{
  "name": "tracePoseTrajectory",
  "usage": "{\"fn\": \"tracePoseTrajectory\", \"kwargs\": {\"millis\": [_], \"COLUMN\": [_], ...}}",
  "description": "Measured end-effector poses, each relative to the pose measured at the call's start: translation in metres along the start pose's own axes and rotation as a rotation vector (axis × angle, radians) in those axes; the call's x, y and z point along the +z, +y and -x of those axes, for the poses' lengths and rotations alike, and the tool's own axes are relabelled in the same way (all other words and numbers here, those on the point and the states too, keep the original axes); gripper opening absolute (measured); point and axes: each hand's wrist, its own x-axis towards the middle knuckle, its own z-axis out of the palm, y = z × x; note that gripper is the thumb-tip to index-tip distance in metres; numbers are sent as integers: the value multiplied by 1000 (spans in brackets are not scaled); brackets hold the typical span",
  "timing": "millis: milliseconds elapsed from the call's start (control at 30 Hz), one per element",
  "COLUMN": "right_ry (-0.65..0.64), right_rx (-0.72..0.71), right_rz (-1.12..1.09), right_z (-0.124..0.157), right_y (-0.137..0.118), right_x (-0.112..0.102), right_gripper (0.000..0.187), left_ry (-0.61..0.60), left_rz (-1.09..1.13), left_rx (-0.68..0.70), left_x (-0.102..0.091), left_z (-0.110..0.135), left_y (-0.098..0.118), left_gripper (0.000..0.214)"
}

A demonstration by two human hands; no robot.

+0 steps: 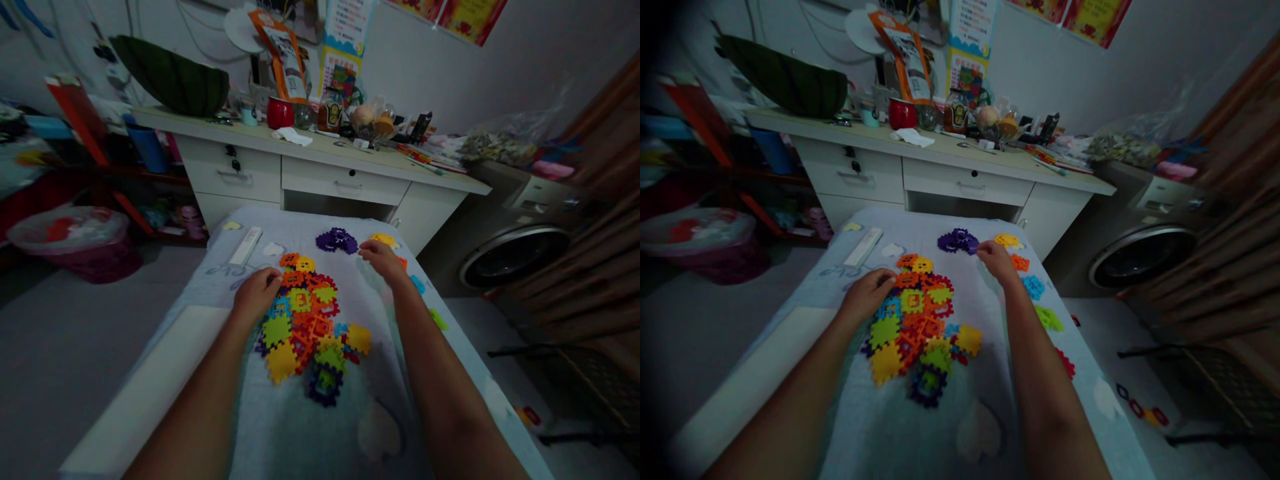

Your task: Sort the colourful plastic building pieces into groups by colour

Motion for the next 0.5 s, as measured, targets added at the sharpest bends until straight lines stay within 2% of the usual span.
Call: {"fn": "tracePoseTrajectory", "kwargs": {"millis": [67,100,200,267,367,500], "right_ry": [-285,-389,-561,-563,-493,-436], "right_rx": [-88,-117,-167,-208,-248,-223], "right_rz": [79,119,219,290,384,417], "right_z": [23,34,57,66,72,74], "right_y": [-19,-28,-45,-49,-47,-41], "right_x": [12,17,31,40,51,59], "right_gripper": [17,13,12,26,45,42], "left_ry": [-2,-2,0,3,4,4], "left_rz": [2,3,0,-9,-27,-30], "left_rx": [-6,-10,-16,-21,-28,-9], "left_x": [0,0,-1,-2,-2,-1], "left_z": [0,1,1,1,1,1], "left_y": [1,2,4,5,7,5], "left_gripper": [27,27,26,25,25,25]}}
